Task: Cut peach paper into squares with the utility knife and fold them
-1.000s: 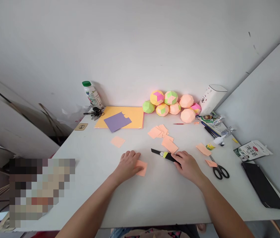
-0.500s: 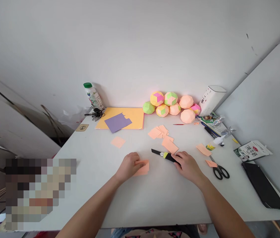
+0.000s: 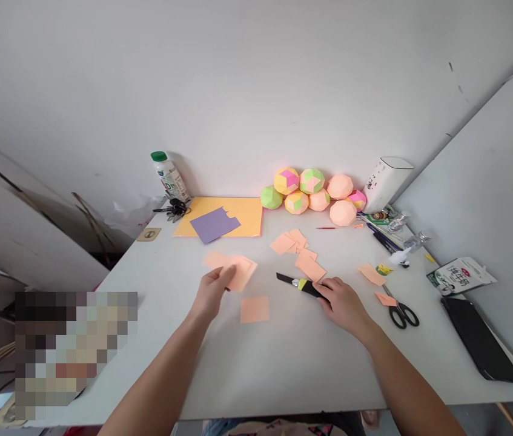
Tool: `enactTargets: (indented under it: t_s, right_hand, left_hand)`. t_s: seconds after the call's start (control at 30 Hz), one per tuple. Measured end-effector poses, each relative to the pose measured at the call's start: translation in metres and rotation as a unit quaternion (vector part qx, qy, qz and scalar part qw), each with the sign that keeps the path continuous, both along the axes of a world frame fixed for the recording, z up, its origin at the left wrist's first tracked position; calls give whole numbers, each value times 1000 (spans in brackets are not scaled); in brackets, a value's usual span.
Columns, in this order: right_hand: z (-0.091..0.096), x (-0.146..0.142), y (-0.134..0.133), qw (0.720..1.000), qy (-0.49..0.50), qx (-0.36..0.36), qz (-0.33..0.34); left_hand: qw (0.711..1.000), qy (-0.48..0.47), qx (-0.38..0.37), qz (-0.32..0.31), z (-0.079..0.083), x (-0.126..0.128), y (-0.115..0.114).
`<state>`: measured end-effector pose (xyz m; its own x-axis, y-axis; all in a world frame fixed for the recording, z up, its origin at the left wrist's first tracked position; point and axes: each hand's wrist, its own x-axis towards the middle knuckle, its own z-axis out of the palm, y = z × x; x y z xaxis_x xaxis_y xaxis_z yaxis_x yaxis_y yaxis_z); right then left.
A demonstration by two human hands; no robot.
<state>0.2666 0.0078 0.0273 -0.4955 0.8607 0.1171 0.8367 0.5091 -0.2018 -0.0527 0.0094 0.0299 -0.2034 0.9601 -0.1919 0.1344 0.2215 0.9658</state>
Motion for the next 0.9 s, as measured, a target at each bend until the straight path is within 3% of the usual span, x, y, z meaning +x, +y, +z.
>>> enactTargets:
  t_s: [0.07,0.23,0.3,0.37,0.47,0.5,0.67,0.8,0.9]
  right_hand:
    - [0,0,0,1000,-3,0,0]
    - [1,0,0,1000,-6,1,1]
    - [1,1,0,1000,-6,0,2]
    - [1,1,0,1000,-4,-2,4]
    - [0,0,0,1000,4,-2,7]
    - [0,0,0,1000,6,-3,7]
    - [2,3,2,999,47,11,-9]
    - [6,13,7,989,77,42,-119]
    - [14,24,10,975,62,27,-211]
  left_hand:
    - [990,119,-18,68,-2,-12,6]
    - [964,231,-34,127,-8,-23,17]
    - [924,355,16,139,-10,-17,14]
    - [882,460,101,41,-12,-7,6]
    - [846,434,167,-260,-13,8,-8]
    - [835,423,156,-317,-13,12,-11]
    - [833,421,92,-346,-7,26,-19]
    - [837,412,78,-351,-4,28,-19]
    - [839,409,84,-350,-4,28,-20]
